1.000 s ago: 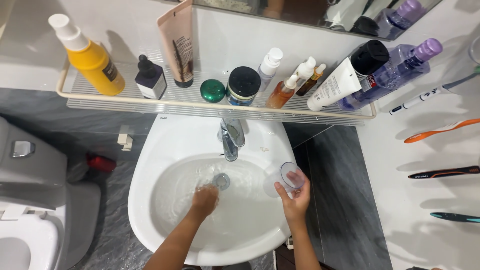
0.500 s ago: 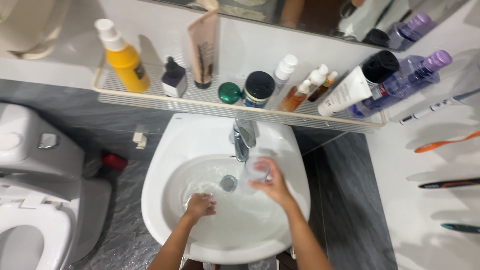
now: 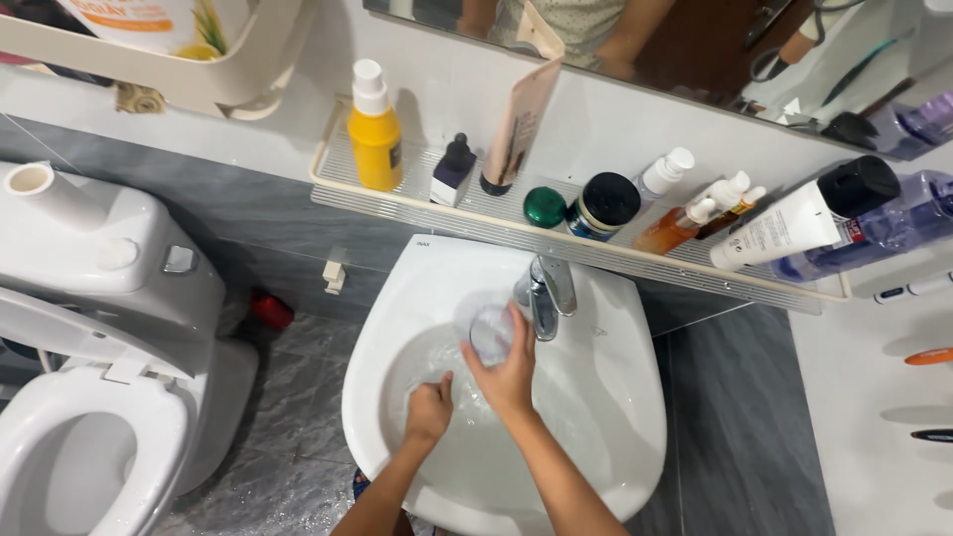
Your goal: The person cleans a bathroom sink by rinsing it with water from a cup, wiping the basin and faucet with a tissue, and refilling the cup multiple times. The person also briefly washes their hands and applies soap during the process.
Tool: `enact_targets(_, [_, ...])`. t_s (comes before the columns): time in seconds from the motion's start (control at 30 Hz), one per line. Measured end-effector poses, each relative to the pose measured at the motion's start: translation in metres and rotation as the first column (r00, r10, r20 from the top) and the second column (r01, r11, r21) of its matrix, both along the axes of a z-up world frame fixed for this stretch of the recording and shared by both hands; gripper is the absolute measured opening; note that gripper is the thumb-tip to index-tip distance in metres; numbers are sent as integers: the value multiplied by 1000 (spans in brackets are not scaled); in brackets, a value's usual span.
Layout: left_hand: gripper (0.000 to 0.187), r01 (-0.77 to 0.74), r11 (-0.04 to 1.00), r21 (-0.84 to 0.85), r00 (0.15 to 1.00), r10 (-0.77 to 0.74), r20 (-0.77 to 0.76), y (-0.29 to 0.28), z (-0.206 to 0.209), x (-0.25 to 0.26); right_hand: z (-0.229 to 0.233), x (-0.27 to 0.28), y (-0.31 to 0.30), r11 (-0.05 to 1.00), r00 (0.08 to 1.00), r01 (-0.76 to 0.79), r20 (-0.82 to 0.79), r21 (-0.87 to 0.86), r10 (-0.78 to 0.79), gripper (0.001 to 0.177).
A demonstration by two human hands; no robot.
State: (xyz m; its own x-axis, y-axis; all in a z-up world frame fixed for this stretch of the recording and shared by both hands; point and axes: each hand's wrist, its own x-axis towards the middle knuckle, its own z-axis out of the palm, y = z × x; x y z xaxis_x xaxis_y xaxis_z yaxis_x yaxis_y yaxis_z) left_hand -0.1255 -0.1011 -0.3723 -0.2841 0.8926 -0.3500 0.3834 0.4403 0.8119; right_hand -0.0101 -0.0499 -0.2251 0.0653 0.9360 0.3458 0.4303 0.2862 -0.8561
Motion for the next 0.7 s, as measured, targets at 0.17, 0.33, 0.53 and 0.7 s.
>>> enact_targets(0.17, [62, 80, 945, -316, 949, 24, 314, 7, 49, -16, -1, -33, 77, 993, 969, 109, 216, 46, -117, 99])
enact_targets(0.33, [40, 208, 918, -338, 894, -39, 446, 3, 63, -42, -1, -42, 95, 993, 979, 116, 163, 29, -119, 100])
enact_targets(0.53, [35, 231, 910, -344, 900, -65, 431, 4, 46, -56, -34, -12, 34, 962, 960, 153, 196, 228, -199, 77])
enact_targets(0.7, [34, 278, 883, -379, 885, -82, 459, 1, 42, -47, -90, 49, -51, 982, 801, 188, 574, 29, -170, 49])
